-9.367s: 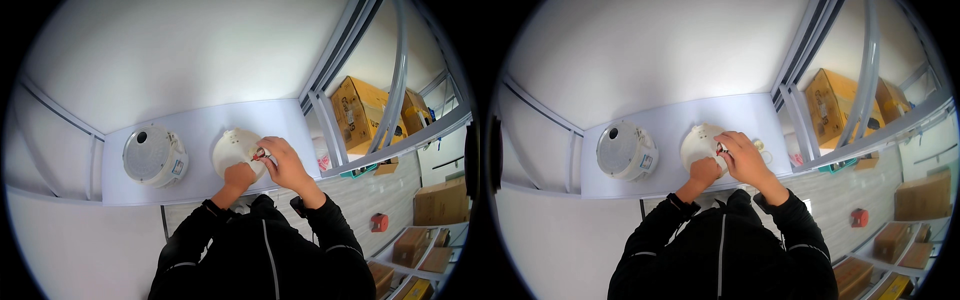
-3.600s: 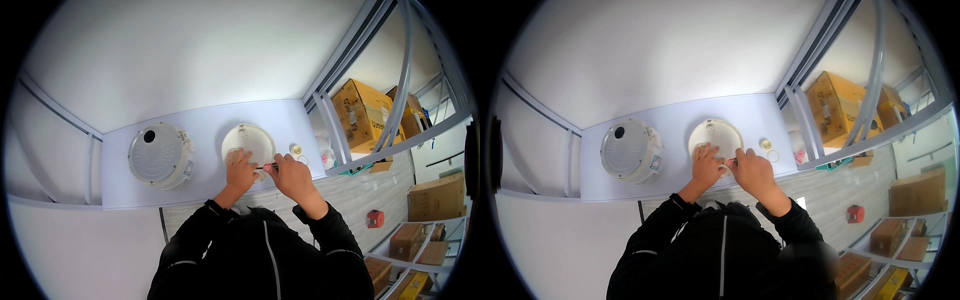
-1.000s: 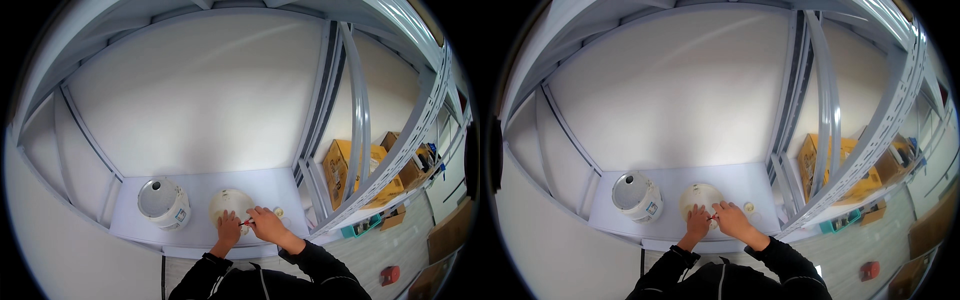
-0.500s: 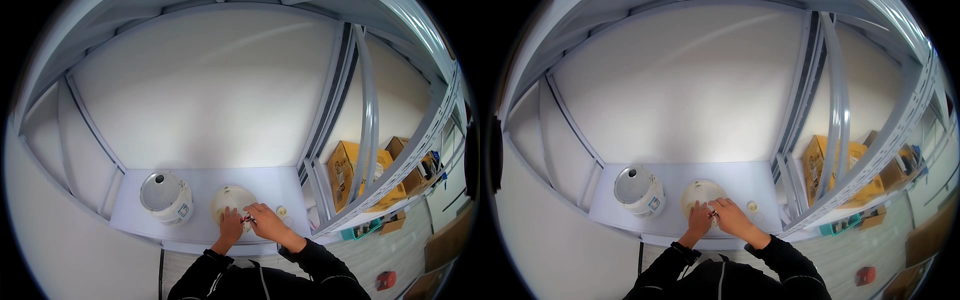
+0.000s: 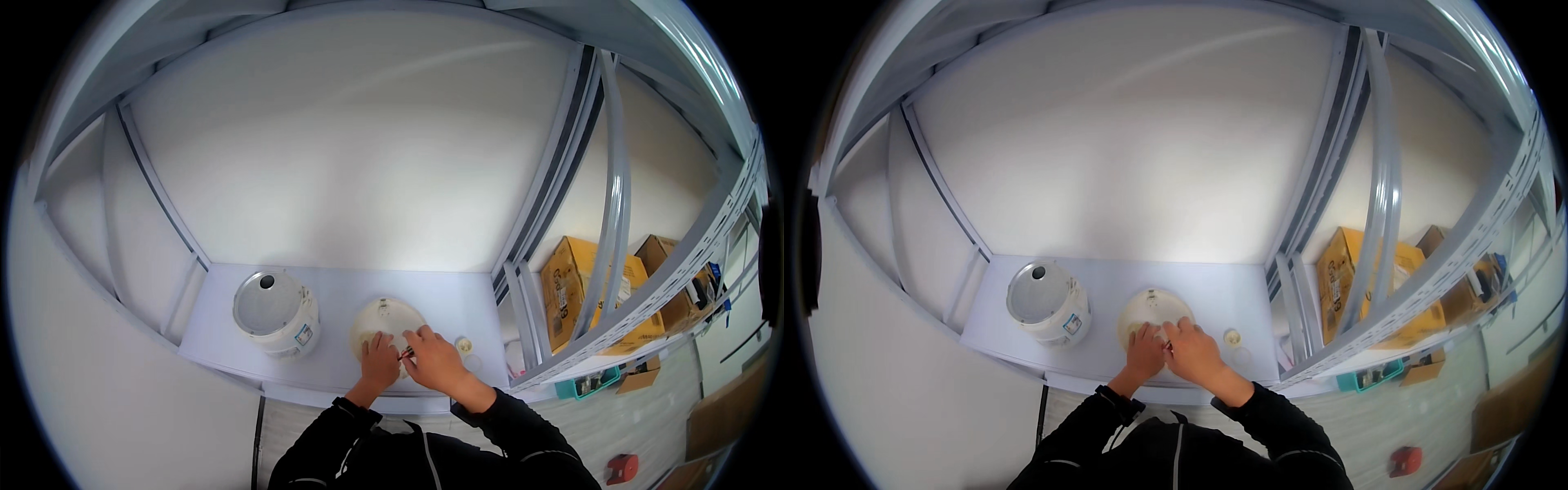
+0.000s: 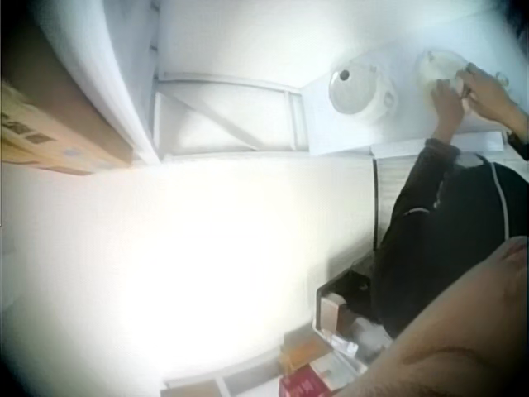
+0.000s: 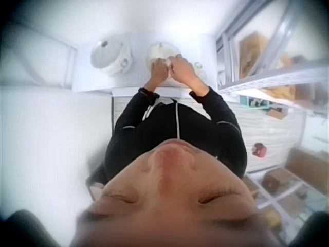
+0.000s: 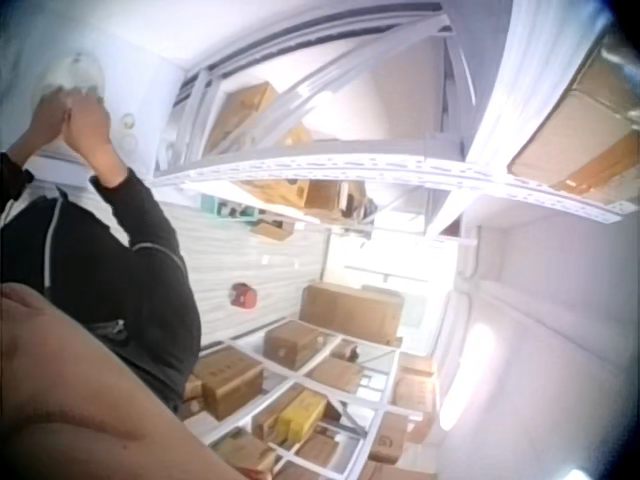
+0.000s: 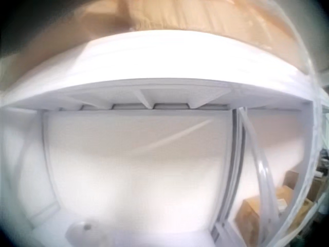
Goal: The person assembles a white appliance by inserting a small cylindrical component into a circular housing and securing it with a screwdriver. They then attach a circular cover plate, aligning it and fastening multiple screws around the perimeter.
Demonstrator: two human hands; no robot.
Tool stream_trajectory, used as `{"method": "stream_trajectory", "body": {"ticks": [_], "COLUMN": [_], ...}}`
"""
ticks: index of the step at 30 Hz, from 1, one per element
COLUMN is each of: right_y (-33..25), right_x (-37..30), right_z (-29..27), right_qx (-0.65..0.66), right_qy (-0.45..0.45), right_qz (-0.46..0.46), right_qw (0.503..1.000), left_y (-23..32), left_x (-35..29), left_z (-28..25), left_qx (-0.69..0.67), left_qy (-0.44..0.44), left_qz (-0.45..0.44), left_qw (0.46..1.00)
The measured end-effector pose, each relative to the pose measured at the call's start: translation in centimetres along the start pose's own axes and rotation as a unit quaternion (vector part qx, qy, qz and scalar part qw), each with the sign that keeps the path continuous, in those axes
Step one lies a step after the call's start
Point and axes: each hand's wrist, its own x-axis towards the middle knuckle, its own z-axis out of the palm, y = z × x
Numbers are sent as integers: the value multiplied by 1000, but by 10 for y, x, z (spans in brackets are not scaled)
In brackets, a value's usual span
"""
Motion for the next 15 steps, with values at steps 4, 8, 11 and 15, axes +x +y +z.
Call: {"method": "stream_trajectory", "body": {"ticks": [4,8,11,15], "right_y": [1,9,9,15], "right_x": [8,4,3,1], "right_z": [-2,2,2,1], "right_qx": [-42,26,57,72], "right_qy": [-115,-29,15,46], "right_qz": [83,-24,-49,-34], "right_qw": [989,999,997,996], "left_y": [-2,-3,0,7], "left_x": [-2,2,-2,-2], "left_z": [12,15,16,12], "left_qx": [48,28,35,32], "left_qy": [13,26,56,72], "left_qz": [13,-2,-11,-14], "left_qw": [999,999,998,997]}}
